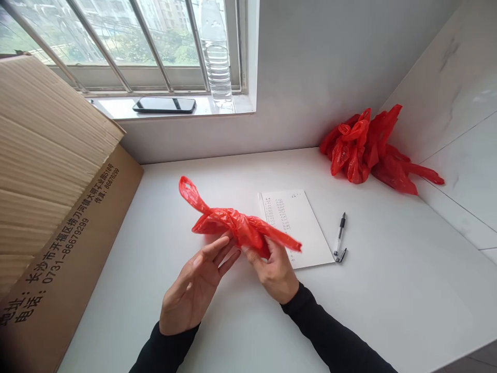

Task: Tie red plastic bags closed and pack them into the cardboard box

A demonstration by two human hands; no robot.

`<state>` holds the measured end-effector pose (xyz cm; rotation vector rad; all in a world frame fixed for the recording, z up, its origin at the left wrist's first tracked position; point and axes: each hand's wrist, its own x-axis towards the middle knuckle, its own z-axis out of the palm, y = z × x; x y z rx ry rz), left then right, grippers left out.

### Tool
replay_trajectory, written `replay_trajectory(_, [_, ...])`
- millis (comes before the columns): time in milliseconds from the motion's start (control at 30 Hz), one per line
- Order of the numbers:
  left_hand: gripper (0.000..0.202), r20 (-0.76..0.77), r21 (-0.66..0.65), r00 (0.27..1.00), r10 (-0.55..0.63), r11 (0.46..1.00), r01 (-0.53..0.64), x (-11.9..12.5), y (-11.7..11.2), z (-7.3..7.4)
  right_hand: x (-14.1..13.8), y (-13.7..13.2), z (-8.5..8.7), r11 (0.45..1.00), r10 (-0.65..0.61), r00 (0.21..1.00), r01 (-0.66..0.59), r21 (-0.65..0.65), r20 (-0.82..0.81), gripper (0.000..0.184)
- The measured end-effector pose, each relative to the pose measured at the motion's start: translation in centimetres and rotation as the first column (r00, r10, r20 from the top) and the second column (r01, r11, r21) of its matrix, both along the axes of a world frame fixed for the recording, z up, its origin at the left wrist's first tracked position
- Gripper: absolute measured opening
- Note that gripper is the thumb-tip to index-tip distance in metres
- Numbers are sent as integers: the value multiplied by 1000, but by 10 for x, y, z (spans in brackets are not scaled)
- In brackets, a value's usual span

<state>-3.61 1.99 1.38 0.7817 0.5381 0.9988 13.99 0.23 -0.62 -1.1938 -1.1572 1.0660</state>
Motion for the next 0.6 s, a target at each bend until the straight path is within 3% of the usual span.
replay_trajectory(67, [36,-99,-18,993,60,998,-62,-2,3,-3,4,5,-1,994,-69,979,51,-95,-190,31])
replay_trajectory(133, [30,-200,-28,979,44,998,-50,-5,6,-6,8,9,-1,983,-106,927,42,-180,-360,34])
replay_trajectory(233, [37,-277,-138,944,-178,980,144,-5,6,-7,10,9,5,975,-121,873,15,-222,-473,40])
replay_trajectory(300, [47,-194,-233,920,-340,927,294,-2,3,-7,10,8,9,979,-87,860,-19,-202,-503,42])
replay_trajectory(367, [54,-19,-262,923,-384,893,366,3,-1,-7,10,6,11,980,-20,845,-89,-178,-534,43])
replay_trajectory(467, [49,194,-244,945,-265,920,308,9,-4,-9,11,5,9,968,54,823,-182,-172,-566,43])
replay_trajectory(600, [44,232,-264,973,13,963,50,10,-2,-7,11,7,6,958,-2,835,-156,-240,-550,40])
